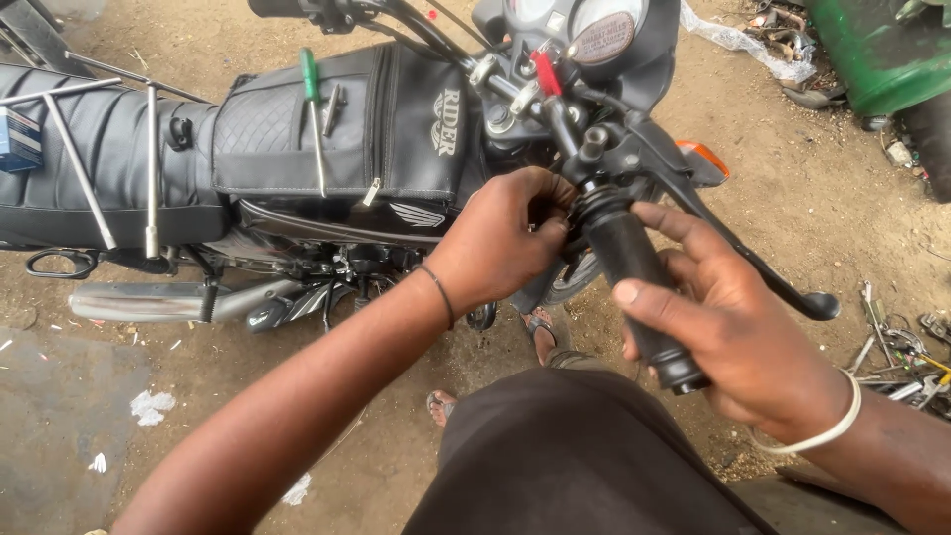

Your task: The person works on a motorcycle handlebar, twisting and pulling the rubber throttle grip off the bar and manipulating the grip and its fittings by hand. They briefly reach to the engine area near the footpeg, then return to working the grip and handlebar clamp area, continuing to twist and adjust the grip on the bar.

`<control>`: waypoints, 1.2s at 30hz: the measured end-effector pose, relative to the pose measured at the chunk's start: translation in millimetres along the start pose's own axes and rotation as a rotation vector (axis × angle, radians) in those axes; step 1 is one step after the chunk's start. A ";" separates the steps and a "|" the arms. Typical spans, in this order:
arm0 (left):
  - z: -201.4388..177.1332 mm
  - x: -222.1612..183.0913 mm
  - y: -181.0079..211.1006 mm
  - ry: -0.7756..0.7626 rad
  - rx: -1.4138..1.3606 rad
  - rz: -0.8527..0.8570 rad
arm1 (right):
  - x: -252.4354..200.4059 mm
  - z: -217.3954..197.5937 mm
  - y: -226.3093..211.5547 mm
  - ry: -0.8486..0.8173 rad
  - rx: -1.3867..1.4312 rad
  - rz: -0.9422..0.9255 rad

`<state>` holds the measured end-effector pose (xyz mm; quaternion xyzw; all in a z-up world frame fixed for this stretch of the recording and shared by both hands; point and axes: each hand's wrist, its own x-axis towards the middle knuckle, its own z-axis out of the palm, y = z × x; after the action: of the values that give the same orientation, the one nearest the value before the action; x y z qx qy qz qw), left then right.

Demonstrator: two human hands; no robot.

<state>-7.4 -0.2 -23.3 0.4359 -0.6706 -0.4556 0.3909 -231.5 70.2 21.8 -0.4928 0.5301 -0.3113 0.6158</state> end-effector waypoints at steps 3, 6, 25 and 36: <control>11.0 -5.0 -13.4 0.074 -0.101 -0.014 | 2.4 -1.0 -1.8 0.013 0.133 0.071; 18.5 -10.3 -16.5 0.171 -0.032 -0.002 | 2.9 -2.5 0.7 -0.026 0.165 0.033; 68.6 -38.6 -35.8 0.338 -0.110 0.232 | -14.0 -6.4 15.2 -0.028 0.230 0.075; 57.4 -37.7 -46.5 0.150 -0.266 0.232 | -9.9 -6.4 30.4 -0.168 0.542 -0.048</control>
<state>-37.8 41.3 -88.3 0.3330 -0.6191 -0.4582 0.5439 -244.4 87.1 -2.9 -0.3467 0.3629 -0.4142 0.7593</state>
